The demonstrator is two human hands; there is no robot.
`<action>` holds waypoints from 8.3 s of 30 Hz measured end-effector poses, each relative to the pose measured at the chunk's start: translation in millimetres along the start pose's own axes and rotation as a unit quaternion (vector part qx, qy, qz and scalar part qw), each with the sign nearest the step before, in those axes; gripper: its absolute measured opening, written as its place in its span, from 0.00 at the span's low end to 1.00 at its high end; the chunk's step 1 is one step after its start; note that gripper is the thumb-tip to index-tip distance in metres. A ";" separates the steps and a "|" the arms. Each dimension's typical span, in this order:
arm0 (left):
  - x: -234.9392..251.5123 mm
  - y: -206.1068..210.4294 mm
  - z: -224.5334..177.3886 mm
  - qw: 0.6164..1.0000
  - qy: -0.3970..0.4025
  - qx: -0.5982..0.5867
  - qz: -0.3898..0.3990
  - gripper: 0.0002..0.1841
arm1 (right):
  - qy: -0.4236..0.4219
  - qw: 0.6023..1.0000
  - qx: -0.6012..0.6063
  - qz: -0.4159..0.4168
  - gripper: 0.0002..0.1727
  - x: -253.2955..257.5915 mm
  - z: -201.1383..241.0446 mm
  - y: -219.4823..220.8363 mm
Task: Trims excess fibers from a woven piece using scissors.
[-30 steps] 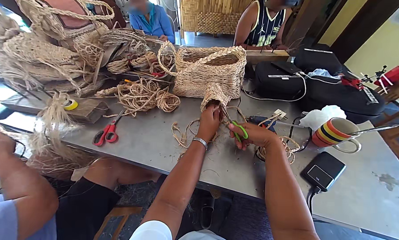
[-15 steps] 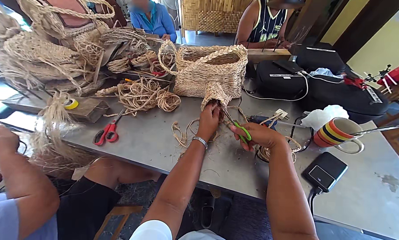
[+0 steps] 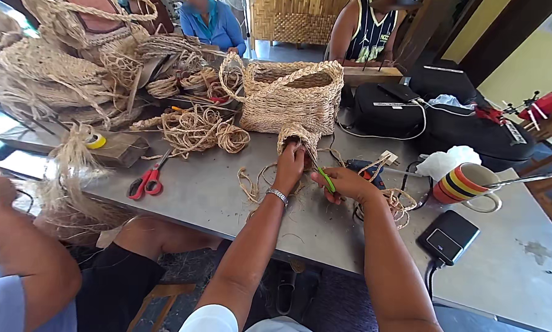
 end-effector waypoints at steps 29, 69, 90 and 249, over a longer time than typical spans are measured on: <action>-20.4 3.6 -9.0 0.989 -0.037 -0.144 -0.005 0.21 | 0.017 0.999 -0.013 -0.031 0.25 -8.7 -5.1 -20.2; -28.7 -16.4 -24.7 0.956 0.133 0.252 -0.078 0.12 | -0.050 0.996 0.074 0.032 0.25 5.0 -4.7 -1.0; -32.6 0.7 -28.7 0.952 0.172 0.250 -0.041 0.10 | -0.036 0.996 0.079 0.005 0.27 2.3 -6.7 -5.8; -97.2 -105.4 -4.1 0.938 -0.049 0.335 -0.074 0.35 | -0.215 0.860 0.271 -0.376 0.38 37.7 0.9 16.1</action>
Point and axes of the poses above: each hand's wrist, its own x-axis towards the middle knuckle, its own y-axis out of the palm, z = x × y, the point moved 1 cm from there along x, towards the middle knuckle, and after that the axes turned 1 degree about -y, right-handed, at the moved point
